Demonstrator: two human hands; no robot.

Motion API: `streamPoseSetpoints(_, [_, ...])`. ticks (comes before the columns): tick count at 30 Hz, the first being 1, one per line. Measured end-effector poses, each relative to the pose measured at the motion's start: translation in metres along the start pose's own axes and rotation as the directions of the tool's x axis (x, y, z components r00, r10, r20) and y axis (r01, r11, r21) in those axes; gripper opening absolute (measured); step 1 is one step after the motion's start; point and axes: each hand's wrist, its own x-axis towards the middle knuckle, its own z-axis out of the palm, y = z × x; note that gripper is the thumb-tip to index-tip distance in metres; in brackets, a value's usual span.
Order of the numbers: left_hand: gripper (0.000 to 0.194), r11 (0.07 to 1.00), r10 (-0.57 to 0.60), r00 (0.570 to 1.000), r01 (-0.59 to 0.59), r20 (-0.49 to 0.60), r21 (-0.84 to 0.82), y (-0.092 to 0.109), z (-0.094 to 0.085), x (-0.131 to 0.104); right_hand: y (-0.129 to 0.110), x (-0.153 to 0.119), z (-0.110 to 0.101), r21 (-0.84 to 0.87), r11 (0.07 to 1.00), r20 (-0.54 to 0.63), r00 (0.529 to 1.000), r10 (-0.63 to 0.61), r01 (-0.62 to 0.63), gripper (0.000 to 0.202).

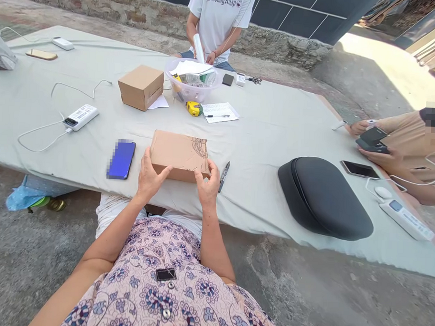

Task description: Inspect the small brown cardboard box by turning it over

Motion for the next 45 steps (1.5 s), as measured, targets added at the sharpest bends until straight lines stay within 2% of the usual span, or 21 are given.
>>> streamPoseSetpoints(2, [0.116,0.995,-0.004,1.000,0.005,-0.011,0.100,0.005,0.005,-0.002,-0.004,-0.003,0.007,-0.142,0.987,-0.028,0.996,-0.084,0.079,0.072])
streamPoseSetpoints(4, [0.123,0.985,-0.017,0.999,0.021,-0.027,0.172,0.009,0.009,-0.002,-0.008,-0.005,0.014,-0.257,0.961,-0.047,0.992,-0.116,0.101,0.081])
streamPoseSetpoints(7, [0.120,0.974,-0.021,0.999,0.028,-0.035,0.223,0.010,0.012,-0.002,-0.010,-0.005,0.021,-0.336,0.939,-0.069,0.992,-0.101,0.072,0.084])
streamPoseSetpoints(10, [0.112,0.978,-0.002,0.999,0.009,-0.032,0.210,0.006,0.012,-0.001,-0.008,-0.003,0.019,-0.317,0.945,-0.064,0.992,-0.105,0.079,0.078])
streamPoseSetpoints(14, [0.098,0.993,0.033,0.999,-0.031,-0.011,0.115,-0.005,0.006,0.003,-0.001,0.001,0.006,-0.154,0.985,-0.046,0.995,-0.088,0.080,0.062])
streamPoseSetpoints(17, [0.089,0.999,0.031,0.999,-0.031,0.004,-0.014,-0.014,-0.002,0.010,0.007,0.003,-0.003,0.050,0.999,-0.016,1.000,0.015,-0.014,0.058])
streamPoseSetpoints(19, [0.086,0.991,-0.012,0.999,0.016,0.031,-0.133,-0.020,-0.007,0.016,0.015,0.006,-0.007,0.202,0.976,0.031,0.996,0.079,-0.084,0.059])
streamPoseSetpoints(23, [0.075,0.931,-0.048,0.986,0.102,0.158,-0.351,-0.031,-0.019,0.026,0.032,0.011,-0.010,0.434,0.885,0.087,0.985,0.146,-0.169,0.063])
streamPoseSetpoints(28, [0.074,0.901,-0.066,0.960,0.174,0.272,-0.397,-0.047,-0.028,0.033,0.052,0.013,-0.012,0.496,0.846,0.114,0.980,0.161,-0.196,0.067])
streamPoseSetpoints(32, [0.073,0.951,-0.067,0.938,0.164,0.340,-0.263,-0.053,-0.032,0.033,0.059,0.008,-0.016,0.385,0.901,0.161,0.976,0.149,-0.201,0.060])
streamPoseSetpoints(34, [0.071,0.986,-0.077,0.937,0.122,0.342,-0.113,-0.053,-0.034,0.032,0.059,0.005,-0.020,0.255,0.949,0.188,0.972,0.140,-0.186,0.053])
streamPoseSetpoints(36, [0.058,0.993,-0.083,0.939,0.050,0.334,0.108,-0.051,-0.036,0.032,0.058,0.003,-0.023,0.055,0.988,0.205,0.970,0.128,-0.142,0.044])
streamPoseSetpoints(38, [0.035,0.941,-0.076,0.941,-0.041,0.330,0.335,-0.050,-0.035,0.030,0.058,0.001,-0.024,-0.169,0.982,0.219,0.969,0.117,-0.081,0.033])
streamPoseSetpoints(40, [0.016,0.876,-0.070,0.943,-0.098,0.326,0.472,-0.050,-0.032,0.029,0.059,0.000,-0.022,-0.329,0.944,0.222,0.969,0.106,-0.028,0.023])
streamPoseSetpoints(42, [0.010,0.852,-0.073,0.947,-0.104,0.313,0.514,-0.050,-0.028,0.027,0.060,-0.002,-0.018,-0.395,0.919,0.219,0.972,0.087,0.007,0.017])
streamPoseSetpoints(45, [0.007,0.840,-0.073,0.952,-0.103,0.298,0.533,-0.050,-0.023,0.024,0.061,-0.003,-0.013,-0.407,0.913,0.210,0.976,0.064,0.028,0.012])
